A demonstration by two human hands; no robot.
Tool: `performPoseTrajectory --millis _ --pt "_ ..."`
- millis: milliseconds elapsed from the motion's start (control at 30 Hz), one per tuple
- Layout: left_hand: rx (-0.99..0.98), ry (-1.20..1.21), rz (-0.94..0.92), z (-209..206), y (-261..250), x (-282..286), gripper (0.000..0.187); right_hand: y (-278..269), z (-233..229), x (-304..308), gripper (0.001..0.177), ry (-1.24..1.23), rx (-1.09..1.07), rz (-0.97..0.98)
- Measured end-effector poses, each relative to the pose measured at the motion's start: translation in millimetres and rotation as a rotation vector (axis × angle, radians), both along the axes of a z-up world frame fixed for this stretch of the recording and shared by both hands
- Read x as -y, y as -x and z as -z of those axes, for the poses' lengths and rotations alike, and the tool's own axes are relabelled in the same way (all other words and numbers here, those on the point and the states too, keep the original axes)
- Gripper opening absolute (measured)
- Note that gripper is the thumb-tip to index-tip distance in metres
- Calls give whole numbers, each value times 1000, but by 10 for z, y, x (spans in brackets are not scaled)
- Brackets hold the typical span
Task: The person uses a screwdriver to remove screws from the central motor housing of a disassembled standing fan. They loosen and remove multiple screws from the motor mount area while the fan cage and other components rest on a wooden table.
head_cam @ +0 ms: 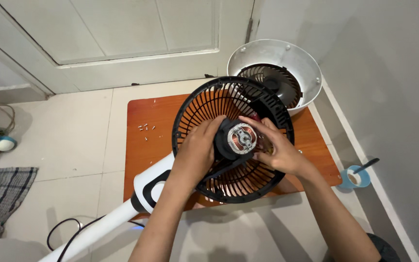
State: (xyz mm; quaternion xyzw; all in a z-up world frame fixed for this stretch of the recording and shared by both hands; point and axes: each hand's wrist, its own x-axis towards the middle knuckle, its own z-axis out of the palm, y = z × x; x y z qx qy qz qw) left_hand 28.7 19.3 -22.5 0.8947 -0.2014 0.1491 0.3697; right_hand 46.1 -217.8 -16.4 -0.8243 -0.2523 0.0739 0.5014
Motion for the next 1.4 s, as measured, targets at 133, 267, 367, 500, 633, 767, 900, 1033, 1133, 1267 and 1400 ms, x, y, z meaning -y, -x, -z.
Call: performPoseTrajectory --millis 133,267,367,500,633,767,900,1033,1133,1267,1400 --pt "66 -41 -19 43 -13 30 62 -25 15 -24 93 26 -47 53" --pt "126 -31 -39 95 1 65 67 -9 56 -20 90 -36 -10 30" --pt "124 -36 -76 127 23 129 67 18 94 -13 88 -61 1 34" --pt "93 -59 -110 165 21 173 68 13 150 14 89 -66 -41 49" --pt "97 -80 -153 175 1 213 74 -12 164 20 88 -71 -41 50" --pt "52 -88 -239 186 -47 203 72 27 184 13 89 -105 -34 58" --pt "80 -86 -217 224 -45 207 62 44 196 14 91 -60 -63 102" --pt "87 -46 -205 216 -33 208 56 6 164 -25 90 -96 -37 59" --pt "95 -21 -178 189 -46 189 56 2 152 -32 90 -92 -54 67" --pt "92 23 -142 122 -8 156 56 12 138 -37 90 -73 -44 74" --pt "73 59 -102 33 58 132 57 25 128 -35 89 -64 -59 86"
